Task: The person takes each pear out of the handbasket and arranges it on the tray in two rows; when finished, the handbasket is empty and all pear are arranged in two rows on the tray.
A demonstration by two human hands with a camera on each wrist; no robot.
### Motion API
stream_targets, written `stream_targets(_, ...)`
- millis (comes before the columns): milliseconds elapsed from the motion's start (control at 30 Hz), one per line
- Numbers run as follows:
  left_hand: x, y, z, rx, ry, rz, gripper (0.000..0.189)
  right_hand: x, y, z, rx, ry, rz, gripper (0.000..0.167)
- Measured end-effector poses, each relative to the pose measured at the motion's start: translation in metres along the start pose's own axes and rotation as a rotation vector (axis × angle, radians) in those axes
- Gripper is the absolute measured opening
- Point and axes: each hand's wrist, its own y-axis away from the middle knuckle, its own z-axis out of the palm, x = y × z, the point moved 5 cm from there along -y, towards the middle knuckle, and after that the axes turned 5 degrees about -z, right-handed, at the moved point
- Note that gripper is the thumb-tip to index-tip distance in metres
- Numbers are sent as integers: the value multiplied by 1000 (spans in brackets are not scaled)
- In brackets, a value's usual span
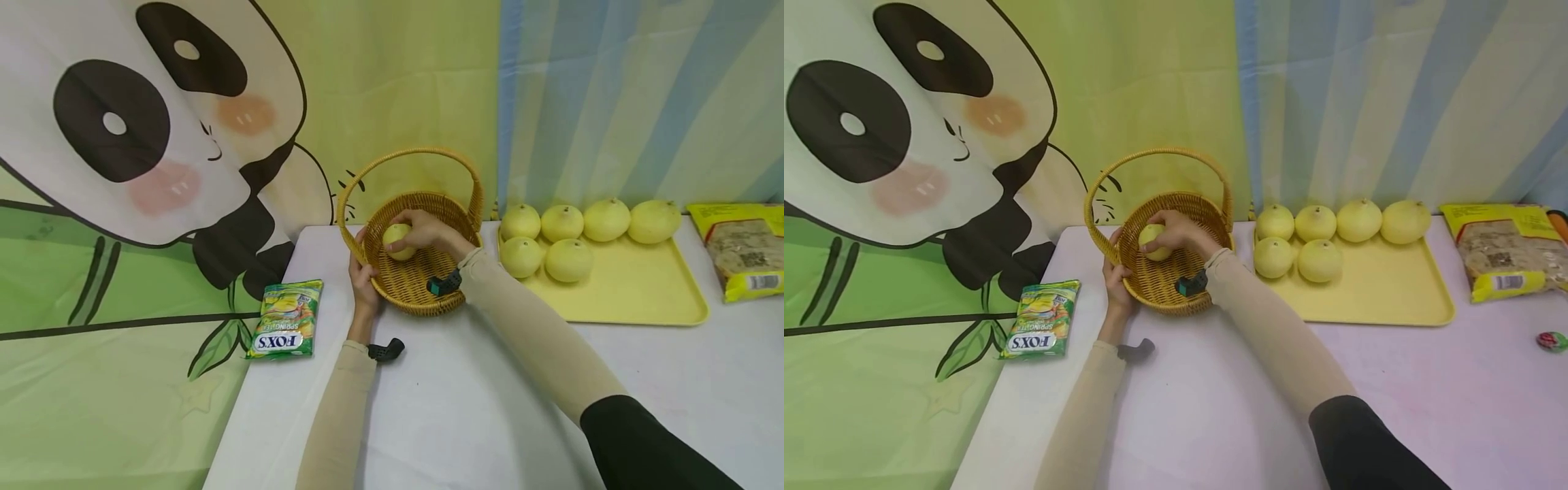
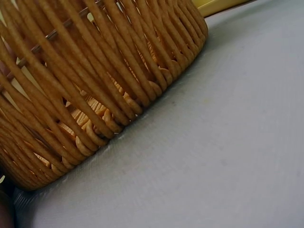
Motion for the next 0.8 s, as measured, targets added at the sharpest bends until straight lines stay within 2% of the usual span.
stream_targets(167, 1, 1, 1, -1, 6, 4, 95, -4, 5, -2, 20, 49, -78, 69)
stream_targets(300, 2, 2, 0, 0, -11, -1, 95, -9, 17, -8, 52, -41, -137, 65)
stream_targets(400, 1, 1, 2, -2, -19, -3, 95, -12, 32, -17, 83, -132, -168, 62)
stream_targets(500, 0, 0, 2, 3, -26, -1, 96, -14, 49, -29, 94, -175, -199, 60)
stream_targets(633, 0, 0, 1, 5, -18, -1, 97, -14, 74, -45, 112, -174, -228, 60)
stream_targets(800, 0, 1, 1, 18, -22, -7, 95, -8, 103, -61, 147, -164, -218, 57)
